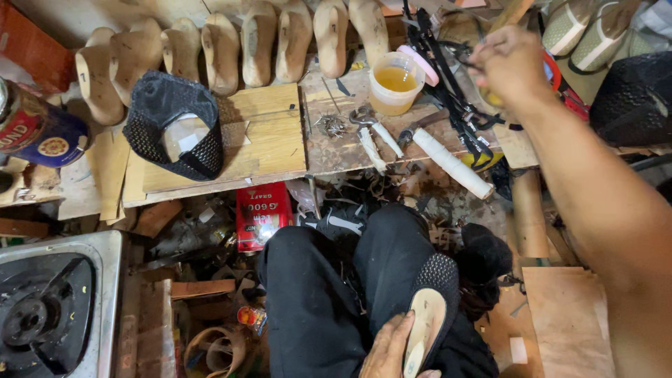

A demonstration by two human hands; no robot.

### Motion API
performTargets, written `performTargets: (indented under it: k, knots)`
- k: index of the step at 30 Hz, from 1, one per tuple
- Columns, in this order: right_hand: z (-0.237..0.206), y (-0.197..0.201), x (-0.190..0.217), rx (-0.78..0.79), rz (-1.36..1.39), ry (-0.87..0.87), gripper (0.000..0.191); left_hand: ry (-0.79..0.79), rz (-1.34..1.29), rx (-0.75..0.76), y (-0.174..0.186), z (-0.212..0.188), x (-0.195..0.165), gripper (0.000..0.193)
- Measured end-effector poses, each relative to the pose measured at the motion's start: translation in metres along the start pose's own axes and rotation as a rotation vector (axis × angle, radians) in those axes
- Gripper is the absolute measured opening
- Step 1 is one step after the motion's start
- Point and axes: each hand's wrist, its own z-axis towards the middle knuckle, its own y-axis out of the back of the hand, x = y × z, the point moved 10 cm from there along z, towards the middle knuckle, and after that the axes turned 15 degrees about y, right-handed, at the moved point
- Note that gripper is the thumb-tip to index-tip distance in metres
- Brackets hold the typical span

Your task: The person uses a hammer and a small metal tool to tap and secure the sole of a black slipper. They repeatedly tap along the edges of the sole, then use a hammer to drive in a small black strap across the sole.

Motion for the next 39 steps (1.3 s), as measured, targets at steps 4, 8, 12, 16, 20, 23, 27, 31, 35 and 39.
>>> performTargets:
  k: [4,8,12,16,20,23,27,31,35,39]
  knots:
    - [-0.002,0.037,0.004,-0.072,0.292,0.073,0.010,0.084,0.055,0.077,0.014,0.011,-0.010,0.087]
    - [-0.032,0.059,0.011,-0.095,0.542,0.053,0.009,0.122,-0.062,0.135,0.042,0.027,-0.036,0.063]
    - [-0.105,0.053,0.061,-0.030,0.557,0.151,0.011,0.191,-0.244,0.133,0.063,0.051,-0.060,0.054]
    - [-0.217,-0.010,0.098,0.284,0.506,0.054,0.009,0.256,-0.691,0.152,0.065,0.084,-0.068,0.051]
    - [-0.285,-0.052,0.088,0.473,0.504,-0.182,0.015,0.228,-0.880,0.056,0.070,0.102,-0.057,0.042]
    - [-0.287,-0.038,0.090,0.355,0.532,-0.129,0.013,0.356,-0.836,-0.075,0.070,0.097,-0.029,0.038]
    - [-0.261,0.015,0.115,-0.011,0.896,0.134,0.015,0.411,-1.164,-0.192,0.072,0.086,0.004,0.031]
    - [-0.217,0.052,0.115,-0.087,0.836,0.253,0.017,0.452,-1.142,-0.189,0.078,0.074,0.021,0.031]
    - [-0.136,0.050,0.069,-0.065,0.653,0.171,0.018,0.551,-1.010,-0.086,0.061,0.058,0.024,0.034]
    - [-0.069,0.049,0.016,-0.107,0.457,0.050,0.021,0.487,-0.797,-0.020,0.055,0.049,0.011,0.035]
